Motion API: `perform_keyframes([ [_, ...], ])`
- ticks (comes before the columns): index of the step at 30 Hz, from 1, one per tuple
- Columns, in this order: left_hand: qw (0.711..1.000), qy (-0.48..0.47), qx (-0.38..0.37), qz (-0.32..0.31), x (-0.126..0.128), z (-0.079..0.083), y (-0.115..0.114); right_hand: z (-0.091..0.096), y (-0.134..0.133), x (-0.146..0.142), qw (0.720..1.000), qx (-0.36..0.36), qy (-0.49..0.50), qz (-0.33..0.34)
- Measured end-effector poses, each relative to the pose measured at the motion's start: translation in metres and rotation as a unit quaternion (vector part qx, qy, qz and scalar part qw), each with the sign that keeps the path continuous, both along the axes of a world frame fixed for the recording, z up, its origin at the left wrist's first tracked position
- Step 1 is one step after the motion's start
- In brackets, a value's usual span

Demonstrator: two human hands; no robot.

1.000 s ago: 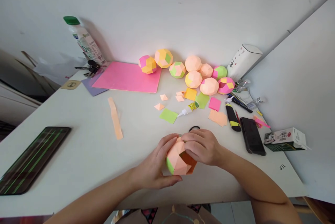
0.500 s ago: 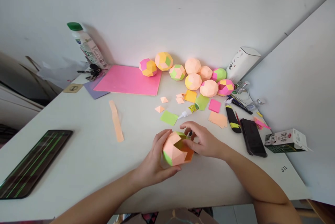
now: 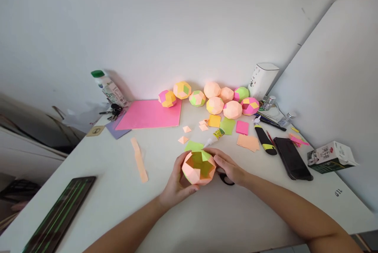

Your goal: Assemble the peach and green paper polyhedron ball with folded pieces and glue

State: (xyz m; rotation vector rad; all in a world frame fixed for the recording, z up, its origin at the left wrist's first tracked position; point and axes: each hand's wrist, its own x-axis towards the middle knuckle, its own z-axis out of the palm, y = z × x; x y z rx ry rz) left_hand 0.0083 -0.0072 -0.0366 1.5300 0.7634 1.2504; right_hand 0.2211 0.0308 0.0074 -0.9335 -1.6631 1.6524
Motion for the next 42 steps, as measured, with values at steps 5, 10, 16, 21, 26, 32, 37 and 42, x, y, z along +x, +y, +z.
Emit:
perform_keyframes([
  [5, 0.997, 0.016, -0.058, -0.038, -0.019, 0.005, 0.014, -0.020, 0.001, -0.005, 0.998, 0.050, 0.048, -0.007],
  [10, 0.990, 0.015, -0.125, -0.066, -0.020, 0.009, 0.013, -0.026, -0.001, -0.008, 0.998, 0.048, 0.038, -0.003],
  [16, 0.993, 0.021, -0.112, -0.037, -0.021, 0.006, 0.012, -0.022, -0.001, -0.008, 0.996, 0.092, -0.015, -0.011],
  [21, 0.993, 0.029, -0.112, -0.020, -0.022, 0.007, 0.012, -0.024, 0.008, -0.004, 0.978, 0.152, -0.125, -0.075],
  [26, 0.994, 0.035, -0.107, -0.003, -0.023, 0.003, 0.012, -0.023, 0.023, 0.004, 0.962, 0.176, -0.182, -0.099],
  [32, 0.990, 0.137, -0.013, 0.033, -0.030, -0.007, 0.013, -0.023, 0.043, 0.021, 0.941, 0.208, -0.238, -0.121],
  [37, 0.981, 0.189, 0.040, 0.018, -0.032, -0.011, 0.011, -0.032, 0.051, 0.028, 0.924, 0.240, -0.268, -0.133],
  [42, 0.983, 0.181, 0.043, 0.003, -0.029, -0.013, 0.006, -0.032, 0.049, 0.025, 0.910, 0.282, -0.274, -0.129],
])
